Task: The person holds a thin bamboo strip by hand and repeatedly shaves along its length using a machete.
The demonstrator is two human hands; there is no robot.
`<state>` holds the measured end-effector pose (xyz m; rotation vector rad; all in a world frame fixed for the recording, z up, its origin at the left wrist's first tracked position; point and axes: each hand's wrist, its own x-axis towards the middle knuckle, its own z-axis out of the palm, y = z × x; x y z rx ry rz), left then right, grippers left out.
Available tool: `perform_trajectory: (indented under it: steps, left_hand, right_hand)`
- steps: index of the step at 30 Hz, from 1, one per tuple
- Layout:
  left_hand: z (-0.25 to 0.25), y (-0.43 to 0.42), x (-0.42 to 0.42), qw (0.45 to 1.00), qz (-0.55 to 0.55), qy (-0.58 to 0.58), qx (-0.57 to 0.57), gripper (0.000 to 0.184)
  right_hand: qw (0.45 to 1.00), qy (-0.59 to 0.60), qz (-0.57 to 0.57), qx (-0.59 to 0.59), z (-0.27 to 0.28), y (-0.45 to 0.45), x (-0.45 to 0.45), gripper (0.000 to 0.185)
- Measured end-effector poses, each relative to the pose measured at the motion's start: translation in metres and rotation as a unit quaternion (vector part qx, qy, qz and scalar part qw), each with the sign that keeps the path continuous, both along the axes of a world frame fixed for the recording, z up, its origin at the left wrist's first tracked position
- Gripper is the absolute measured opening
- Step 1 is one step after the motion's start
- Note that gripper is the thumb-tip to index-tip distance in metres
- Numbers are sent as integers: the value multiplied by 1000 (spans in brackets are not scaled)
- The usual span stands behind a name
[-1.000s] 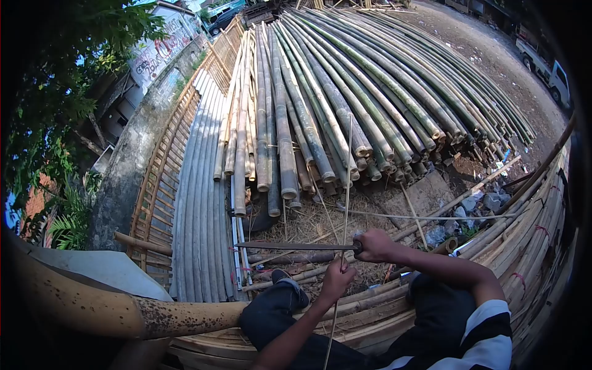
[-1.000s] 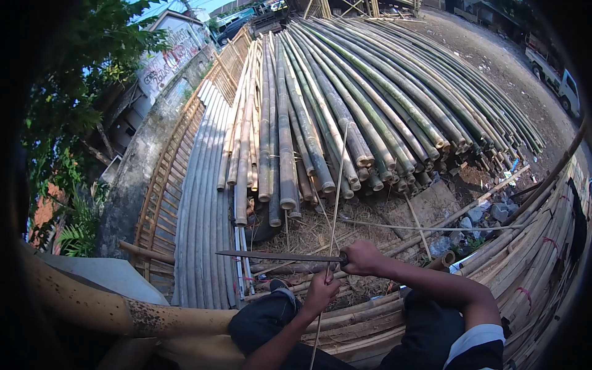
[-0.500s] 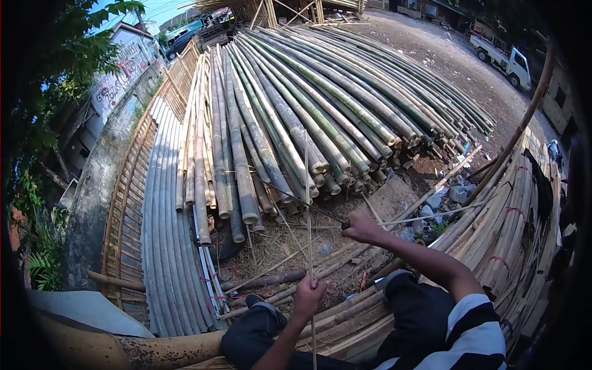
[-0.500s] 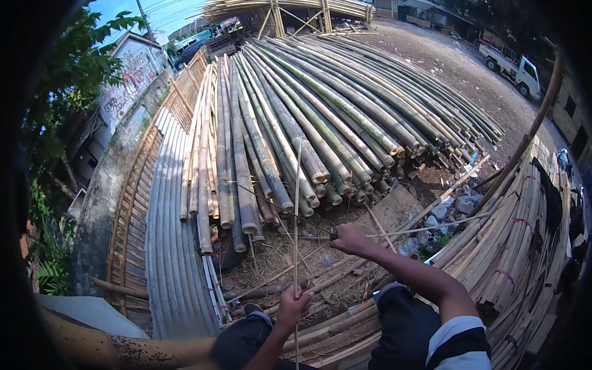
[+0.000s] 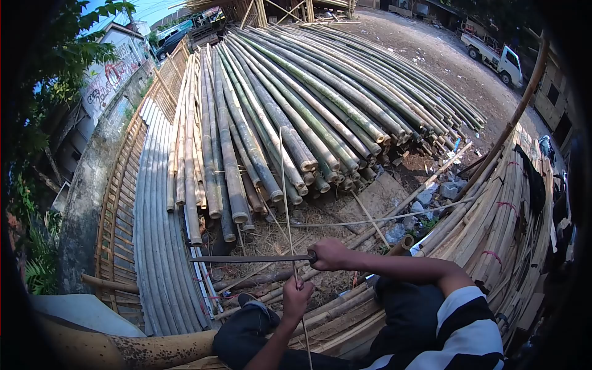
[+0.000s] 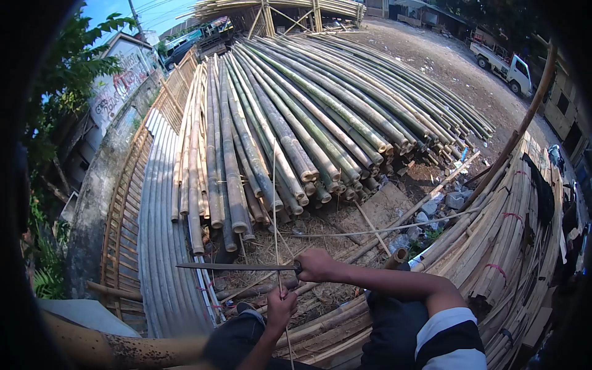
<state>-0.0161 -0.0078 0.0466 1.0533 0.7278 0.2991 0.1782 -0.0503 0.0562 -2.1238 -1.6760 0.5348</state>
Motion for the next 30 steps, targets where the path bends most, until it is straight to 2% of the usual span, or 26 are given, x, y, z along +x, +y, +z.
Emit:
perform_trajectory:
  steps: [3,5,8,13,15,16,17,19,20,21,23,25,28,30]
  left_hand:
    - [1,-2,-5,999,-12,-27,15,32]
    - [9,1,-3,999,-43,-21,3,32]
    - [18,5,9,997,-74,-18,-34,33]
    - [8,6,18,997,-79,10,17,32]
    - [7,6,18,995,-80,27,49,33]
    - [5,6,17,995,-78,28,50,33]
    - [1,6,17,994,-81,33,59,33]
    - [-3,3,16,993,-85,37,72,33]
    - [-4,-3,17,995,-79,21,48,33]
    - [-6,-8,18,997,-74,5,24,33]
    - [-7,-11,18,997,-73,-16,35,29]
    - [-3,-8,17,993,-102,-42,-35,25]
    - [-13,-5,18,990,-133,-33,36,31]
    - [-16,-8,21,990,-135,-45,18,33]
  right_hand:
    - [986,-11,-165,-11,-12,11,61,28]
    - [968,54,-246,-7,-10,6,103,32]
    - [957,85,-278,5,-23,-12,128,35]
    - [964,102,-239,50,-30,-25,109,39]
    - [976,131,-161,61,-30,-17,96,44]
    - [968,195,-154,19,-22,-13,85,43]
    - [968,196,-152,20,-14,-9,74,43]
    - [924,342,-165,-48,5,-2,51,36]
    - [911,380,-156,-30,12,-1,42,39]
    - [870,468,-149,-44,13,-1,38,31]
    - [857,496,-137,-30,13,-2,34,27]
    - [838,528,-136,-4,14,-6,32,25]
    - [801,582,-135,38,10,-8,33,19]
    - [785,603,-133,54,7,-7,37,17]
